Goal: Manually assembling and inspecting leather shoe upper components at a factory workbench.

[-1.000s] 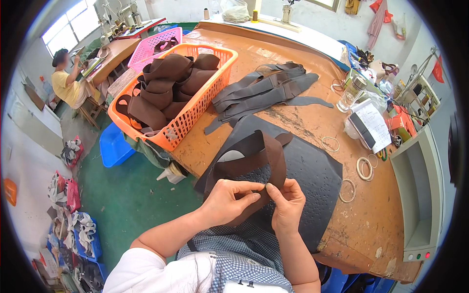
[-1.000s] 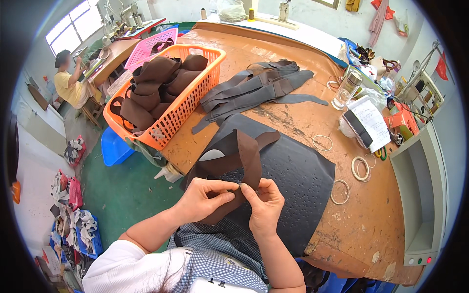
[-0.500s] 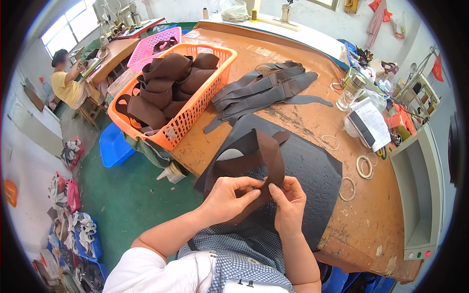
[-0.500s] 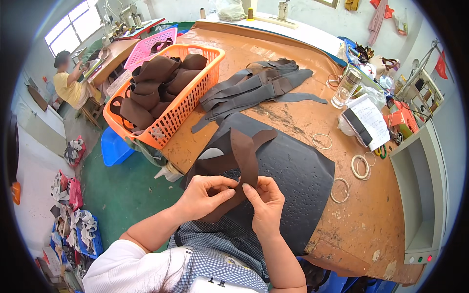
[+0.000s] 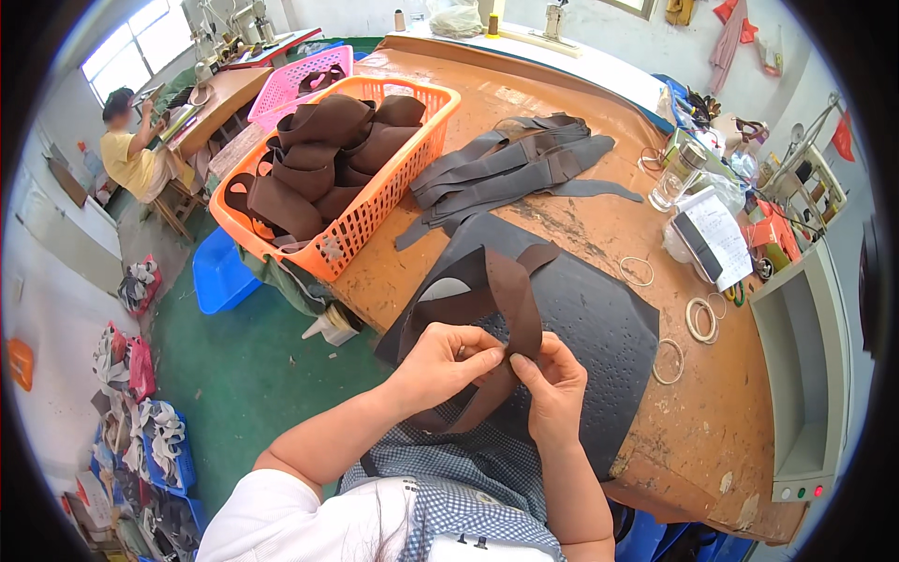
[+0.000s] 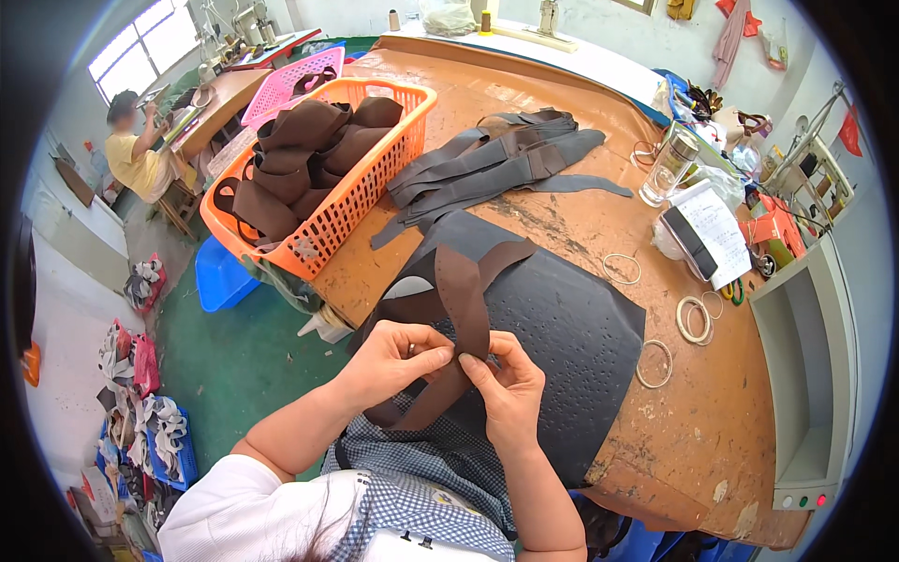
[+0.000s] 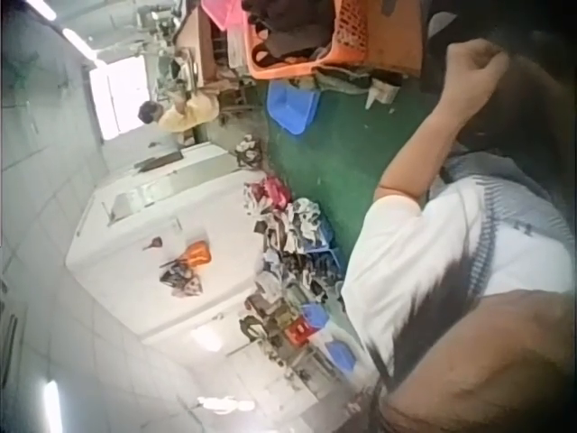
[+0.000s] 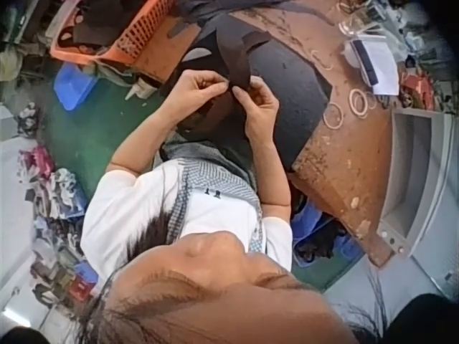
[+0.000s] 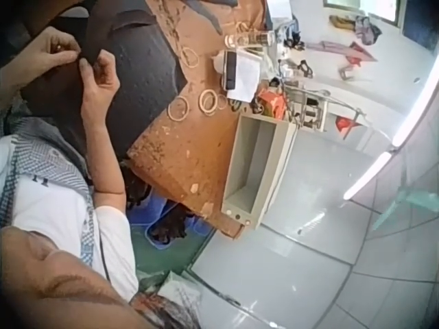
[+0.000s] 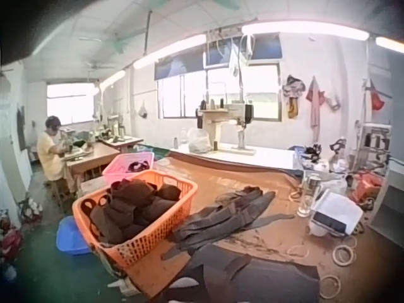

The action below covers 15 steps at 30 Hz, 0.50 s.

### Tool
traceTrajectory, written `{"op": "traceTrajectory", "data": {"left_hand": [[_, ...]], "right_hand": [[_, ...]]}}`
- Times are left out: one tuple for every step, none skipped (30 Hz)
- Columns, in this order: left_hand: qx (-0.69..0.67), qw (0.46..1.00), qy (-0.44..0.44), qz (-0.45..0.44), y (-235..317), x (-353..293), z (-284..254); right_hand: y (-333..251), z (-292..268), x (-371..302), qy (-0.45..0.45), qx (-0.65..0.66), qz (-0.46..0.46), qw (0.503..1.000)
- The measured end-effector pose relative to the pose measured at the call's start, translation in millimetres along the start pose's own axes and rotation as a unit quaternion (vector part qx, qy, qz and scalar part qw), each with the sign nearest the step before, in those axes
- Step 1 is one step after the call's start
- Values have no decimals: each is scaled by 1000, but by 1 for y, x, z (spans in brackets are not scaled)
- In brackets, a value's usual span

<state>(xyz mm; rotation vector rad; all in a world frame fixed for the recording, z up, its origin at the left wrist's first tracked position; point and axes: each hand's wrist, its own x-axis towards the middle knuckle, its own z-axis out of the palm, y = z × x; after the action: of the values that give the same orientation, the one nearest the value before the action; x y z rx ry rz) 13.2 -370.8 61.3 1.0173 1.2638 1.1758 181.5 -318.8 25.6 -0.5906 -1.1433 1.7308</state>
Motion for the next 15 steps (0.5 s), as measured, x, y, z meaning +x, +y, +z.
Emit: {"op": "traceTrajectory", "data": {"left_hand": [[-4,1000,2,-3,0,0,0],[-5,1000,1,-3,1,1,1],[-26,1000,4,-10,1,1,2],[-47,999,7,-17,1,1,2],[-48,999,8,-17,1,1,2],[-44,999,12,-16,1,0,2],[-39,999,16,-15,0,0,3],[-39,999,18,-15,-2,1,0],[-55,998,5,-36,-6,2,-3],[-70,996,-8,-57,-8,3,-5],[-71,996,-6,-58,-9,3,-6],[-83,992,-6,-95,-8,5,-6],[-96,987,-6,-133,-7,5,-6],[-96,986,-5,-133,-7,5,-5],[-84,991,7,-107,-7,4,-4]], "right_hand": [[0,-1,0,-8,-1,-14,1000],[1,-1,0,-17,-2,-28,999],[2,-2,0,-17,-2,-27,999],[2,-3,0,-19,8,-29,999],[3,-4,0,-20,19,-30,999],[4,-4,0,-20,18,-30,999],[4,-4,0,-24,12,-38,999],[5,-3,0,-29,7,-45,999],[5,-3,0,-30,8,-44,999],[5,-3,0,-48,-11,-76,996],[6,-4,0,-66,-31,-106,992],[6,-4,1,-66,-31,-106,992],[5,-4,2,-69,-40,-107,991],[5,-4,2,-72,-49,-109,990],[5,-4,2,-72,-49,-108,990]]}}
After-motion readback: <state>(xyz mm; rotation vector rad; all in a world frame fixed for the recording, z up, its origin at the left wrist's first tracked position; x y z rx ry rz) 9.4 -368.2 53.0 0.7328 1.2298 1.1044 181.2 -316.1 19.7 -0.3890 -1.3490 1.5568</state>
